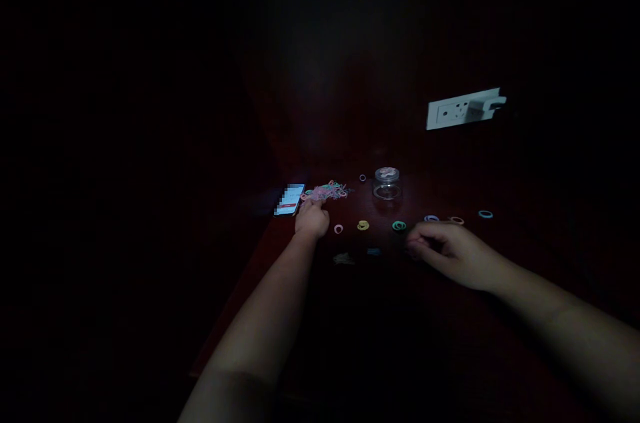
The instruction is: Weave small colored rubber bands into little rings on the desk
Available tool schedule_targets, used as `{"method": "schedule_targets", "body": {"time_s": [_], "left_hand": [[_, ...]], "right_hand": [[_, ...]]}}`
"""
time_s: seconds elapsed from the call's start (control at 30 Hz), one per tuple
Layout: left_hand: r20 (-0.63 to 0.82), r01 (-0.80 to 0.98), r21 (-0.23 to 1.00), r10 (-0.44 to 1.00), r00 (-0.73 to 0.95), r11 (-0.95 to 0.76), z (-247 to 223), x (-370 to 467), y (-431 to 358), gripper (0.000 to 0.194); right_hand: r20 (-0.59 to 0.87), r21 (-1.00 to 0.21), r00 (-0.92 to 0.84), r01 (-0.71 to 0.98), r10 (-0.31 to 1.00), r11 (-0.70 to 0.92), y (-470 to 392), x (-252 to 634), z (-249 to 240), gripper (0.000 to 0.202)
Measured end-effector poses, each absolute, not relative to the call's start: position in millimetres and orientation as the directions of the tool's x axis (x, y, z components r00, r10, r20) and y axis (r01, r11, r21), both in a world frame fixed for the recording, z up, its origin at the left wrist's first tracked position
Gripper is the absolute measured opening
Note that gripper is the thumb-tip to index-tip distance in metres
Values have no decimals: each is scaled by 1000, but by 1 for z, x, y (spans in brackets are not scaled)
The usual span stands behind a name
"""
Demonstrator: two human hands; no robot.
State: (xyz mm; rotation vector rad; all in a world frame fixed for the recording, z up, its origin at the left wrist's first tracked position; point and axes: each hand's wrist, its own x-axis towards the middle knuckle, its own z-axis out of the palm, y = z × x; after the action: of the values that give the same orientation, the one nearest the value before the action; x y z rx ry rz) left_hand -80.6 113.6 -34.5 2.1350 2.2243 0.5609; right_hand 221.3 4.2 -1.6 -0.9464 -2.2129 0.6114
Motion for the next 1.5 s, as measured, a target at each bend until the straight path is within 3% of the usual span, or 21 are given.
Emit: {"method": "schedule_targets", "body": {"time_s": [0.33,0.73,0.9,1.07,1.5], "left_hand": [[241,952,305,970,-43,-33,-28,-87,115,40],[309,871,490,939,-153,-20,-23,-107,105,25],[369,833,548,916,-159,-76,-30,-110,108,17],[426,796,588,891,-158,-140,-37,-113,111,15],[577,740,547,817,5,-391,-17,-75,76,8]], "right_hand": [[354,-635,-526,473,773,612,5,223,-6,21],[382,-628,-516,464,767,625,5,221,-2,24],[387,-674,-423,477,820,564,9,225,-3,27],[491,-629,-321,513,810,584,17,231,-5,26],[598,-618,-190,510,779,599,27,236,-9,19]]}}
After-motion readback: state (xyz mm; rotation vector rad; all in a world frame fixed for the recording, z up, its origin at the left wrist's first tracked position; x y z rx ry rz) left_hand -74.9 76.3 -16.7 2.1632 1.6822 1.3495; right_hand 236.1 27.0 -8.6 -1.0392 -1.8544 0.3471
